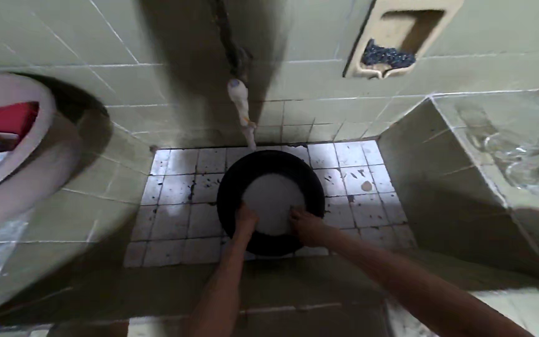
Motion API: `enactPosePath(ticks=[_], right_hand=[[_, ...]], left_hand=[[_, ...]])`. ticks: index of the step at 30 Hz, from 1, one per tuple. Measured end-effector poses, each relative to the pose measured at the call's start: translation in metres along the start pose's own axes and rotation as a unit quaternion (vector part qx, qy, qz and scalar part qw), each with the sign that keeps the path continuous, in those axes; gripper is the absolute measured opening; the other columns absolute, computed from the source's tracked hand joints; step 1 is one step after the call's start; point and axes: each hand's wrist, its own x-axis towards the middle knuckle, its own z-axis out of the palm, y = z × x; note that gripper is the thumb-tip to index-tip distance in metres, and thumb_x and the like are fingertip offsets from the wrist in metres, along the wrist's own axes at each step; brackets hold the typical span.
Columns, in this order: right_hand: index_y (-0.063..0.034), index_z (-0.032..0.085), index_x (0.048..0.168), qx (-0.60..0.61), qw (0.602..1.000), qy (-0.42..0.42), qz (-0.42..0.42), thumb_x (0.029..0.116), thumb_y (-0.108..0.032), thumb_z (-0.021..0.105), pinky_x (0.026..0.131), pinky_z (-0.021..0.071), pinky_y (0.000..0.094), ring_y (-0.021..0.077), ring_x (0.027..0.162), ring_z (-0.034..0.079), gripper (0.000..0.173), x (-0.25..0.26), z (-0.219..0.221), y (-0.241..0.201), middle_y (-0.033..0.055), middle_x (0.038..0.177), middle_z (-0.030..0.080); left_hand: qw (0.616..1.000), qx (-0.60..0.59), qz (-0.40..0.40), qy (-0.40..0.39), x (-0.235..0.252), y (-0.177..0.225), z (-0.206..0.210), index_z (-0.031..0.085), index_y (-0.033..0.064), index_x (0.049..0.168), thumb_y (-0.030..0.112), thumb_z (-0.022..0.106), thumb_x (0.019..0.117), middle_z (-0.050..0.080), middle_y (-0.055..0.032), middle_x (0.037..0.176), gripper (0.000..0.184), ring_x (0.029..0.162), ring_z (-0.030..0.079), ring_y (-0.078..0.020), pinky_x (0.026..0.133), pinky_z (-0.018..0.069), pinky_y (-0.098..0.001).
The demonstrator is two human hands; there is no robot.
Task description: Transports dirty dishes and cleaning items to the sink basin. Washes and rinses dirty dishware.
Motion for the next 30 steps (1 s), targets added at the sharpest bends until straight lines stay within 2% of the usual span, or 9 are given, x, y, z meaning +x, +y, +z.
enactPosePath(ticks=[5, 8, 11, 16, 19, 23, 26, 28, 30], right_hand=[[-0.0001, 0.034, 0.158, 0.010, 0.993, 0.062, 0.102, 0.1049, -0.028, 0.056, 0.119, 0.0260, 0.0642, 0.0445, 0.153, 0.023, 0.064, 0.059, 0.011, 0.017, 0.0239, 0.167, 0.023], [0.0007, 0.028, 0.160, 0.030, 0.980, 0.181, 0.076, 0.1022, -0.040, 0.059, 0.125, 0.0136, 0.0595, 0.0412, 0.157, 0.013, 0.077, 0.090, 0.035, 0.033, 0.0238, 0.168, 0.018], [-0.0026, 0.027, 0.161, 0.061, 0.965, 0.247, 0.061, 0.0996, -0.058, 0.054, 0.126, 0.0131, 0.0600, 0.0382, 0.158, 0.013, 0.087, 0.111, 0.034, 0.029, 0.0199, 0.169, 0.018], [-0.0027, 0.025, 0.162, 0.145, 0.935, 0.322, 0.041, 0.1059, -0.057, 0.037, 0.126, 0.0092, 0.0632, 0.0420, 0.158, 0.005, 0.079, 0.148, 0.019, -0.025, 0.0209, 0.170, 0.014], [-0.0009, 0.024, 0.162, 0.189, 0.939, 0.284, -0.038, 0.1112, -0.033, 0.033, 0.123, 0.0080, 0.0675, 0.0416, 0.158, 0.006, 0.061, 0.144, 0.011, -0.053, 0.0210, 0.170, 0.014], [0.0032, 0.045, 0.151, 0.175, 0.962, 0.157, -0.141, 0.1108, -0.015, 0.039, 0.122, 0.0211, 0.0604, 0.0392, 0.154, 0.025, 0.045, 0.086, 0.004, -0.050, 0.0204, 0.164, 0.033], [-0.0011, 0.038, 0.156, 0.288, 0.948, 0.042, -0.130, 0.1134, -0.026, 0.026, 0.127, 0.0192, 0.0461, 0.0284, 0.156, 0.024, 0.051, 0.021, -0.002, -0.042, 0.0154, 0.167, 0.029], [-0.0039, 0.035, 0.159, 0.272, 0.957, 0.019, -0.096, 0.1137, -0.032, 0.024, 0.127, 0.0197, 0.0465, 0.0264, 0.156, 0.025, 0.054, 0.006, 0.002, -0.024, 0.0127, 0.168, 0.028], [0.0041, 0.039, 0.154, 0.139, 0.985, 0.054, -0.086, 0.1129, -0.021, 0.029, 0.126, 0.0177, 0.0535, 0.0347, 0.156, 0.022, 0.049, 0.016, 0.006, 0.001, 0.0194, 0.166, 0.029]], left_hand=[[0.963, -0.254, -0.084, -0.042, 0.013, -0.006, 0.002, 0.034, 0.0020, 0.155, 0.006, 0.064, 0.0975, 0.047, -0.0272, 0.147, 0.065, 0.129, 0.051, -0.0408, 0.101, 0.0468, -0.0574], [0.958, -0.268, -0.094, -0.029, 0.011, -0.003, 0.001, 0.038, -0.0018, 0.150, 0.009, 0.063, 0.1000, 0.050, -0.0284, 0.143, 0.057, 0.127, 0.053, -0.0406, 0.102, 0.0473, -0.0557], [0.972, -0.230, -0.049, 0.010, 0.012, 0.000, -0.002, 0.039, -0.0028, 0.151, 0.018, 0.056, 0.1063, 0.048, -0.0293, 0.147, 0.052, 0.134, 0.049, -0.0417, 0.108, 0.0421, -0.0579], [0.957, -0.288, -0.027, 0.027, 0.015, 0.005, -0.002, 0.050, -0.0023, 0.142, 0.030, 0.040, 0.1122, 0.056, -0.0276, 0.136, 0.045, 0.123, 0.057, -0.0381, 0.101, 0.0485, -0.0551], [0.936, -0.352, -0.007, -0.004, 0.005, 0.010, 0.001, 0.035, 0.0062, 0.155, 0.036, 0.036, 0.1122, 0.047, -0.0227, 0.150, 0.052, 0.134, 0.050, -0.0357, 0.107, 0.0428, -0.0549], [0.939, -0.344, -0.017, -0.012, 0.002, 0.017, 0.003, 0.025, 0.0135, 0.161, 0.039, 0.036, 0.1120, 0.044, -0.0239, 0.151, 0.056, 0.132, 0.050, -0.0388, 0.103, 0.0437, -0.0584], [0.954, -0.298, 0.004, 0.005, 0.000, 0.020, 0.008, 0.021, 0.0081, 0.161, 0.038, 0.031, 0.1130, 0.040, -0.0281, 0.154, 0.058, 0.136, 0.046, -0.0426, 0.107, 0.0406, -0.0608], [0.953, -0.300, 0.020, 0.029, 0.000, 0.020, 0.003, 0.027, 0.0040, 0.159, 0.038, 0.032, 0.1127, 0.040, -0.0276, 0.155, 0.058, 0.139, 0.044, -0.0419, 0.110, 0.0390, -0.0613], [0.954, -0.297, 0.027, 0.040, -0.004, 0.021, -0.003, 0.033, 0.0020, 0.156, 0.038, 0.034, 0.1124, 0.042, -0.0271, 0.153, 0.057, 0.138, 0.046, -0.0411, 0.109, 0.0398, -0.0606]])
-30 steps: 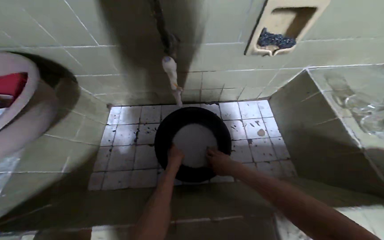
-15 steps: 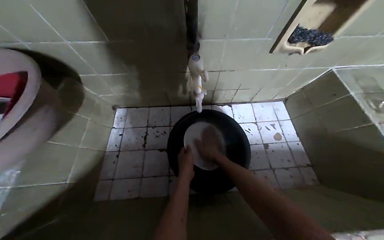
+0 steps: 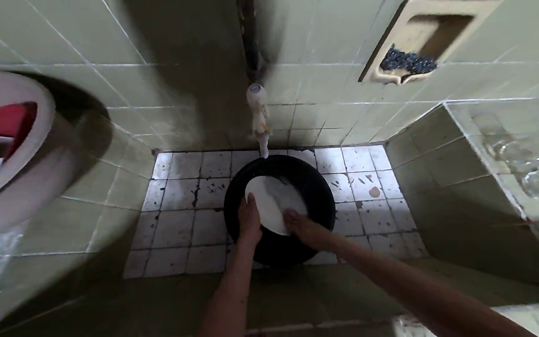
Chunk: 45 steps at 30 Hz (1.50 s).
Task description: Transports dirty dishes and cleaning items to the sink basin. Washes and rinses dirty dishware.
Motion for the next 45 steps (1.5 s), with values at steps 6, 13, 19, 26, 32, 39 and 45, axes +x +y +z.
enactPosePath(ticks=[6, 13, 19, 26, 32, 39, 45], right_hand=[[-0.0026, 0.028, 0.161, -0.067, 0.980, 0.175, 0.066, 0.1112, -0.046, 0.023, 0.124, -0.0023, 0.0635, 0.0358, 0.159, 0.008, 0.066, 0.074, -0.004, 0.024, 0.0161, 0.171, 0.017], [-0.0015, 0.038, 0.157, 0.038, 0.995, 0.073, -0.062, 0.1127, -0.035, 0.031, 0.126, 0.0108, 0.0599, 0.0327, 0.157, 0.018, 0.056, 0.038, 0.010, -0.049, 0.0166, 0.168, 0.026], [-0.0105, 0.040, 0.158, -0.110, 0.991, 0.066, -0.033, 0.0993, -0.008, 0.059, 0.122, 0.0261, 0.0582, 0.0393, 0.151, 0.032, 0.062, -0.017, 0.001, -0.006, 0.0190, 0.163, 0.036], [-0.0058, 0.066, 0.122, 0.337, 0.898, 0.283, 0.023, 0.1015, -0.014, 0.060, 0.081, 0.0576, 0.0388, 0.0157, 0.089, 0.067, 0.023, -0.030, -0.034, -0.032, 0.0085, 0.104, 0.071], [-0.0011, 0.062, 0.123, 0.549, 0.754, 0.341, 0.120, 0.1051, -0.027, 0.057, 0.078, 0.0590, 0.0368, 0.0175, 0.087, 0.069, 0.032, 0.008, -0.029, -0.002, 0.0115, 0.101, 0.071], [0.0091, 0.062, 0.128, 0.213, 0.883, 0.330, 0.258, 0.1124, -0.029, 0.039, 0.105, 0.0438, 0.0588, 0.0446, 0.124, 0.058, 0.047, 0.066, 0.002, 0.012, 0.0322, 0.128, 0.061], [0.0010, 0.041, 0.153, 0.067, 0.934, 0.285, 0.204, 0.1093, -0.053, 0.030, 0.117, 0.0314, 0.0637, 0.0475, 0.149, 0.031, 0.070, 0.105, 0.003, 0.005, 0.0294, 0.161, 0.030]], left_hand=[[1.000, -0.020, -0.020, -0.014, -0.006, 0.006, 0.001, 0.042, 0.0032, 0.150, 0.040, 0.035, 0.1118, 0.055, -0.0263, 0.139, 0.053, 0.121, 0.059, -0.0379, 0.098, 0.0507, -0.0555], [0.999, 0.033, -0.014, -0.014, -0.003, 0.001, -0.009, 0.048, -0.0042, 0.142, 0.042, 0.031, 0.1125, 0.054, -0.0291, 0.138, 0.058, 0.124, 0.055, -0.0401, 0.102, 0.0452, -0.0575], [0.993, -0.035, -0.098, -0.051, 0.013, 0.002, -0.023, 0.046, 0.0009, 0.145, 0.052, 0.033, 0.1095, 0.056, -0.0247, 0.136, 0.064, 0.119, 0.059, -0.0367, 0.096, 0.0501, -0.0548], [0.981, 0.031, -0.089, -0.171, 0.021, -0.026, -0.018, 0.035, 0.0168, 0.158, 0.063, 0.035, 0.1045, 0.048, -0.0167, 0.151, 0.071, 0.136, 0.048, -0.0353, 0.107, 0.0413, -0.0596], [0.986, -0.062, -0.104, -0.114, 0.028, -0.018, -0.022, 0.052, 0.0022, 0.141, 0.040, 0.059, 0.1033, 0.061, -0.0192, 0.133, 0.054, 0.119, 0.061, -0.0308, 0.100, 0.0511, -0.0490], [0.985, -0.140, -0.080, -0.068, 0.010, 0.000, -0.026, 0.041, 0.0045, 0.148, 0.023, 0.044, 0.1106, 0.056, -0.0212, 0.138, 0.042, 0.119, 0.059, -0.0311, 0.098, 0.0508, -0.0483], [0.983, -0.105, -0.111, -0.101, 0.013, 0.002, -0.017, 0.034, 0.0064, 0.154, 0.027, 0.032, 0.1137, 0.053, -0.0256, 0.141, 0.045, 0.119, 0.060, -0.0382, 0.092, 0.0529, -0.0545]])
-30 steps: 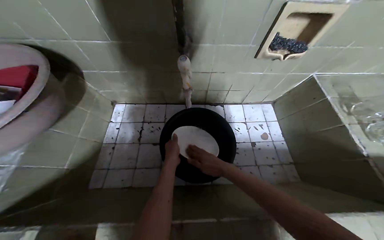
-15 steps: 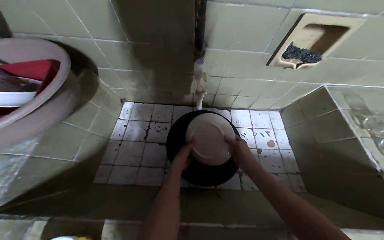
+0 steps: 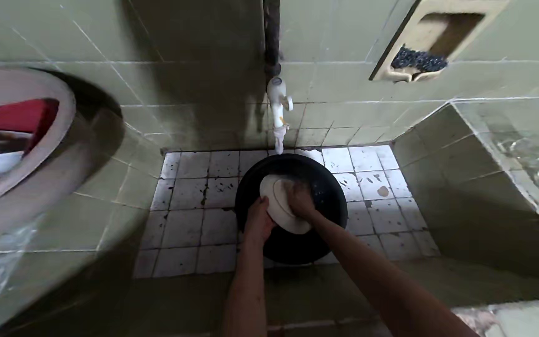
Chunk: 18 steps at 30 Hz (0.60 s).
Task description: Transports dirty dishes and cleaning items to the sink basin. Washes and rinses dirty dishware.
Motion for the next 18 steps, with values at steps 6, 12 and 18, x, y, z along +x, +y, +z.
enactPosePath(ticks=[6, 12, 18], right_hand=[[-0.0067, 0.045, 0.154, -0.044, 0.965, -0.070, -0.247, 0.1099, -0.032, 0.038, 0.124, 0.0167, 0.0618, 0.0406, 0.155, 0.021, 0.051, -0.012, 0.016, -0.043, 0.0199, 0.165, 0.030], [-0.0069, 0.050, 0.152, -0.082, 0.927, -0.173, -0.322, 0.1066, -0.012, 0.045, 0.127, 0.0197, 0.0510, 0.0297, 0.157, 0.023, 0.046, -0.107, -0.010, 0.004, 0.0071, 0.165, 0.036], [-0.0024, 0.075, 0.107, -0.133, 0.944, -0.051, -0.297, 0.0901, -0.007, 0.070, 0.100, 0.0466, 0.0626, 0.0430, 0.122, 0.058, 0.018, -0.103, -0.085, 0.049, 0.0205, 0.124, 0.067]], left_hand=[[0.995, -0.095, 0.011, -0.030, 0.002, -0.001, 0.002, 0.040, 0.0127, 0.151, 0.063, 0.018, 0.1060, 0.055, -0.0147, 0.142, 0.071, 0.124, 0.057, -0.0283, 0.100, 0.0494, -0.0509], [0.997, -0.031, 0.018, 0.073, 0.012, -0.009, -0.002, 0.045, 0.0013, 0.142, 0.006, 0.059, 0.0997, 0.059, -0.0215, 0.126, 0.045, 0.107, 0.060, -0.0298, 0.089, 0.0524, -0.0478], [0.979, 0.125, 0.139, 0.082, -0.034, 0.015, 0.002, 0.054, 0.0000, 0.137, 0.005, 0.063, 0.0979, 0.062, -0.0245, 0.128, 0.041, 0.111, 0.063, -0.0362, 0.093, 0.0530, -0.0542]])
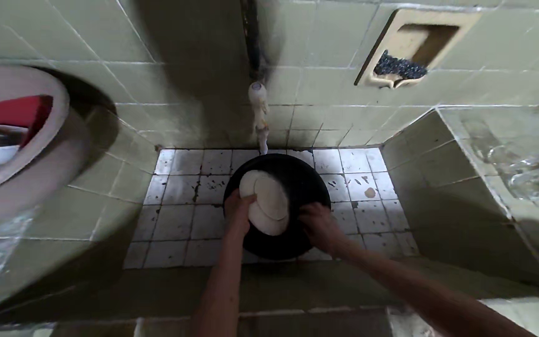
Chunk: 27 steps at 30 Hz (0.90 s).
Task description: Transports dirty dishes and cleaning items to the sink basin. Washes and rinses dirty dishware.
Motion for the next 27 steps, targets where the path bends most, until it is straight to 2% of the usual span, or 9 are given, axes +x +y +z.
enactPosePath(ticks=[2, 4, 6, 8, 9, 12, 15, 20, 27], right_hand=[[0.0035, 0.067, 0.121, 0.001, 0.991, 0.087, 0.106, 0.0837, -0.005, 0.077, 0.097, 0.0452, 0.0695, 0.0518, 0.123, 0.055, 0.040, -0.002, -0.020, 0.014, 0.0310, 0.129, 0.060], [0.0071, 0.049, 0.141, 0.156, 0.940, 0.115, 0.280, 0.0836, -0.003, 0.078, 0.097, 0.0486, 0.0647, 0.0486, 0.123, 0.055, 0.065, -0.004, -0.027, 0.024, 0.0328, 0.137, 0.053], [-0.0021, 0.043, 0.144, 0.397, 0.802, 0.089, 0.438, 0.0943, -0.010, 0.071, 0.079, 0.0574, 0.0478, 0.0320, 0.101, 0.066, 0.057, -0.003, -0.019, 0.027, 0.0218, 0.123, 0.061], [-0.0054, 0.048, 0.139, 0.569, 0.665, 0.074, 0.478, 0.1000, -0.019, 0.064, 0.071, 0.0593, 0.0466, 0.0305, 0.090, 0.068, 0.044, 0.000, -0.002, 0.030, 0.0202, 0.112, 0.066], [-0.0043, 0.050, 0.138, 0.574, 0.661, 0.084, 0.476, 0.1009, -0.018, 0.062, 0.071, 0.0577, 0.0474, 0.0313, 0.088, 0.067, 0.041, 0.001, -0.002, 0.024, 0.0211, 0.110, 0.065], [-0.0002, 0.060, 0.122, 0.518, 0.714, 0.136, 0.451, 0.0957, -0.010, 0.063, 0.060, 0.0558, 0.0441, 0.0275, 0.074, 0.065, 0.028, 0.001, -0.015, 0.007, 0.0186, 0.095, 0.067], [-0.0005, 0.062, 0.119, 0.517, 0.736, 0.154, 0.409, 0.0947, -0.006, 0.064, 0.056, 0.0569, 0.0406, 0.0245, 0.068, 0.067, 0.026, 0.009, -0.047, -0.005, 0.0162, 0.090, 0.068], [0.0020, 0.065, 0.107, 0.481, 0.758, 0.190, 0.397, 0.0888, -0.002, 0.067, 0.065, 0.0532, 0.0475, 0.0282, 0.077, 0.063, 0.019, 0.038, -0.061, -0.025, 0.0183, 0.092, 0.064], [-0.0007, 0.066, 0.112, 0.440, 0.786, 0.165, 0.402, 0.0873, -0.006, 0.070, 0.068, 0.0551, 0.0528, 0.0338, 0.083, 0.065, 0.025, 0.063, -0.077, -0.049, 0.0215, 0.099, 0.065]], left_hand=[[0.999, 0.018, 0.029, 0.015, -0.024, 0.014, -0.010, 0.053, 0.0019, 0.140, 0.009, 0.062, 0.1001, 0.062, -0.0236, 0.129, 0.041, 0.112, 0.063, -0.0354, 0.094, 0.0531, -0.0543], [0.997, 0.000, 0.064, 0.034, -0.042, 0.018, -0.022, 0.054, 0.0032, 0.139, 0.010, 0.061, 0.1007, 0.063, -0.0213, 0.126, 0.040, 0.108, 0.065, -0.0319, 0.090, 0.0553, -0.0514], [0.992, -0.020, 0.103, 0.075, -0.055, 0.020, -0.028, 0.056, 0.0031, 0.136, 0.009, 0.063, 0.1001, 0.065, -0.0176, 0.122, 0.037, 0.103, 0.067, -0.0264, 0.087, 0.0577, -0.0466], [0.981, -0.033, 0.154, 0.117, -0.066, 0.019, -0.033, 0.056, 0.0027, 0.135, 0.009, 0.063, 0.1001, 0.066, -0.0140, 0.119, 0.036, 0.102, 0.067, -0.0213, 0.087, 0.0581, -0.0425], [0.974, -0.045, 0.179, 0.134, -0.068, 0.016, -0.037, 0.056, 0.0025, 0.135, 0.008, 0.063, 0.0999, 0.067, -0.0126, 0.119, 0.037, 0.102, 0.067, -0.0197, 0.088, 0.0578, -0.0411], [0.947, -0.081, 0.272, 0.152, -0.070, 0.007, -0.051, 0.057, 0.0009, 0.128, 0.002, 0.061, 0.0986, 0.068, -0.0043, 0.110, 0.030, 0.098, 0.068, -0.0102, 0.087, 0.0592, -0.0320], [0.929, -0.094, 0.319, 0.163, -0.078, 0.010, -0.058, 0.058, -0.0004, 0.125, -0.001, 0.060, 0.0973, 0.069, -0.0015, 0.106, 0.028, 0.096, 0.068, -0.0074, 0.086, 0.0588, -0.0286], [0.924, -0.052, 0.336, 0.174, -0.093, 0.015, -0.059, 0.060, -0.0012, 0.125, 0.002, 0.061, 0.0982, 0.070, -0.0004, 0.105, 0.027, 0.094, 0.067, -0.0041, 0.085, 0.0585, -0.0255], [0.927, -0.036, 0.324, 0.185, -0.115, 0.017, -0.066, 0.058, -0.0023, 0.129, 0.001, 0.062, 0.0971, 0.071, -0.0004, 0.104, 0.033, 0.090, 0.068, -0.0021, 0.080, 0.0594, -0.0222]])
